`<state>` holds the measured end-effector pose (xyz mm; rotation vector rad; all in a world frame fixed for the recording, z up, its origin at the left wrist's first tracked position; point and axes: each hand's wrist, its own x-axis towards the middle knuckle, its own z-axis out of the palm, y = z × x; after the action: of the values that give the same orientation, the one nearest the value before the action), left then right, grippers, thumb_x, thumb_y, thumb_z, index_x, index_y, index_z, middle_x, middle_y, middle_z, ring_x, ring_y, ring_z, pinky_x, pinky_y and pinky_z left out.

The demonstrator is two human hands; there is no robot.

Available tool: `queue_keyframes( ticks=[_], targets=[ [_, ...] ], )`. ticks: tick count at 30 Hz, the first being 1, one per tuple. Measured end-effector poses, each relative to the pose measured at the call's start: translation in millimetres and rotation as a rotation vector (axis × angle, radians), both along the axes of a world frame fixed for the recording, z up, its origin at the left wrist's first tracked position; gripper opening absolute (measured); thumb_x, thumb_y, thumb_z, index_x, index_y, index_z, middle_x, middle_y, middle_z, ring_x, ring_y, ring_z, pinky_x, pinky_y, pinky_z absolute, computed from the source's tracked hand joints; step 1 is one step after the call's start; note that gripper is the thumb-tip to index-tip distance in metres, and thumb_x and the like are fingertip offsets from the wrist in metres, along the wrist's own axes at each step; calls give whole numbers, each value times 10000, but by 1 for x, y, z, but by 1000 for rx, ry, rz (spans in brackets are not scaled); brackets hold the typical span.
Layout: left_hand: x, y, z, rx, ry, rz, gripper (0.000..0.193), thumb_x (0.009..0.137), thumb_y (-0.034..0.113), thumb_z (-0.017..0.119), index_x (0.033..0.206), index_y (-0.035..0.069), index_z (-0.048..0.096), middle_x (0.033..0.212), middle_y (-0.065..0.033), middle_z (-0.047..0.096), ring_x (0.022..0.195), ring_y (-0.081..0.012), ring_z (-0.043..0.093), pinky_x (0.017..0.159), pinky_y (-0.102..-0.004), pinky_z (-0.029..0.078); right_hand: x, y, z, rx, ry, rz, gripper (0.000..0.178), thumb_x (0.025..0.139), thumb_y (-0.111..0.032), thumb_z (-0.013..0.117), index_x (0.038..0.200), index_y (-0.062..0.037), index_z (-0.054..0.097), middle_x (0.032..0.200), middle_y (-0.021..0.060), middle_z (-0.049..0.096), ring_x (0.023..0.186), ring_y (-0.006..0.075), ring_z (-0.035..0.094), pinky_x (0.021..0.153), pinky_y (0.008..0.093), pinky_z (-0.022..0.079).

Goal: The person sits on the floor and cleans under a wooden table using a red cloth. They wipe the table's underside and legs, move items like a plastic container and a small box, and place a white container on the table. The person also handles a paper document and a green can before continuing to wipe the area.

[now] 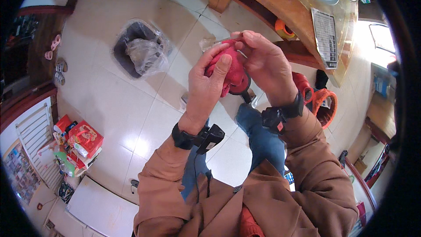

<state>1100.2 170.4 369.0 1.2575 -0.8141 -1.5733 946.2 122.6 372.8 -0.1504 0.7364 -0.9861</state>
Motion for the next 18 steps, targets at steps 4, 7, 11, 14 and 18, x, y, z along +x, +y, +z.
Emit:
queue_keyframes(
  ticks=[4,7,11,14,18],
  targets=[
    [-5,-4,36,-32,-61,94,214,919,178,596,1062,26,640,1045,-66,610,939,-149,566,845,-254,444,13,5,34,-3,38,-10,251,866,-141,618,1056,23,605,982,91,642,919,161,590,858,282,452],
    [-5,-8,62,-130,-141,135,176,905,153,615,1015,23,659,996,-65,610,917,-152,572,821,-257,451,18,12,63,-13,60,-29,274,873,-130,608,1087,41,597,1020,98,639,944,158,588,878,280,445],
    [-1,-6,98,-194,-220,144,163,897,141,625,993,14,663,940,-62,600,877,-142,572,786,-255,456,25,19,98,-17,52,-66,262,876,-107,599,1090,44,599,1040,98,637,955,151,582,887,276,438],
    [5,-7,123,-197,-214,152,158,895,140,629,971,7,662,921,-66,596,850,-139,573,762,-249,458,33,23,121,-13,39,-109,254,870,-92,602,1084,45,602,1048,98,637,962,152,578,889,275,437],
    [16,-13,153,-212,-176,135,146,885,137,639,917,-5,657,892,-70,596,811,-142,578,726,-256,465,43,23,152,-46,45,-143,240,856,-62,603,1070,46,608,1064,104,634,975,160,576,895,276,435]
  ],
)
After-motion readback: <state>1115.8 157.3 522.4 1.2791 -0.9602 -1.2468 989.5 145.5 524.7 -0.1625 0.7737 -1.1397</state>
